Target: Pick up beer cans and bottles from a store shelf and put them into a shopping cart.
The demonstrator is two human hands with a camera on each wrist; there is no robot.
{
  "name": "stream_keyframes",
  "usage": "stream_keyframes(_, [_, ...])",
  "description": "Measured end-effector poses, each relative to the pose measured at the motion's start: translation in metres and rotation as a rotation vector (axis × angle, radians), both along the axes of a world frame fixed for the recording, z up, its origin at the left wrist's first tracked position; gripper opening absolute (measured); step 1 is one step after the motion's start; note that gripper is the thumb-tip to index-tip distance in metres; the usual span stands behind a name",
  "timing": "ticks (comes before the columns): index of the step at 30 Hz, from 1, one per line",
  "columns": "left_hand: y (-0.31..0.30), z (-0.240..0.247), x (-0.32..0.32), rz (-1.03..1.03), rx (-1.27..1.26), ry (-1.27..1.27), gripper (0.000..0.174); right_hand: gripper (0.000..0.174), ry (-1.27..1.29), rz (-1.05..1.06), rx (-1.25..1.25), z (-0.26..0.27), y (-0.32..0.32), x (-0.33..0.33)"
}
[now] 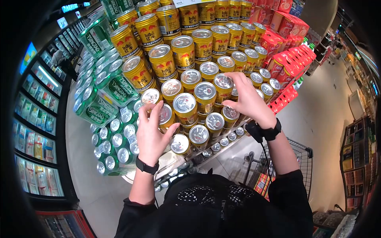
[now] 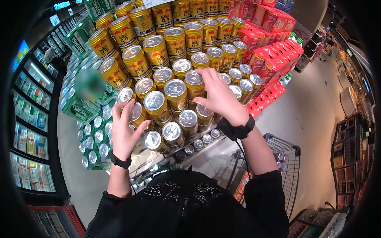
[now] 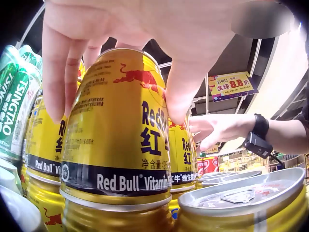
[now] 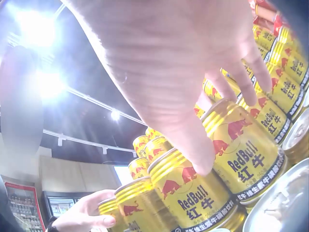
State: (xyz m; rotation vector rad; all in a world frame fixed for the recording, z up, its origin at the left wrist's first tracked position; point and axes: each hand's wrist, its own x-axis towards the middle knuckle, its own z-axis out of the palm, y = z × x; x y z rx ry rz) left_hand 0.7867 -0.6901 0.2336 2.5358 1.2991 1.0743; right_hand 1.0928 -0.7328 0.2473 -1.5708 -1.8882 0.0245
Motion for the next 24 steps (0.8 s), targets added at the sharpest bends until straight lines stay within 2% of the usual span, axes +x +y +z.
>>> stream_keyframes(4, [-0.003,-0.004,0.003,0.031,-0.035,-0.074,0.072,0.071,0.064,-0.034,-0.12,-0.004,0.019,-0.003])
stream_keyframes(5, [-0.003,-0.005,0.004,0.039,-0.033,-0.078,0.072,0.072,0.075,-0.024,-0.066,-0.011,0.024,-0.001])
stream_keyframes(8, [0.001,-0.009,0.003,0.048,-0.021,-0.093,0.075,0.072,0.298,-0.032,-0.142,-0.019,0.03,-0.002])
stream_keyframes(13, [0.005,-0.008,0.002,-0.015,-0.016,-0.187,0.078,0.079,0.267,-0.024,-0.01,-0.024,0.031,-0.002])
stream_keyframes(17, [0.002,0.01,-0.011,-0.08,0.092,-0.218,0.077,0.08,0.205,-0.043,0.115,-0.014,0.019,-0.002])
stream_keyframes(21, [-0.009,0.033,-0.024,-0.094,0.037,-0.427,0.075,0.074,0.303,-0.118,0.186,0.012,-0.012,0.0])
stream_keyframes(24, [-0.012,0.033,-0.025,-0.234,-0.229,-0.736,0.08,0.069,0.491,-0.164,0.135,0.024,-0.048,0.001])
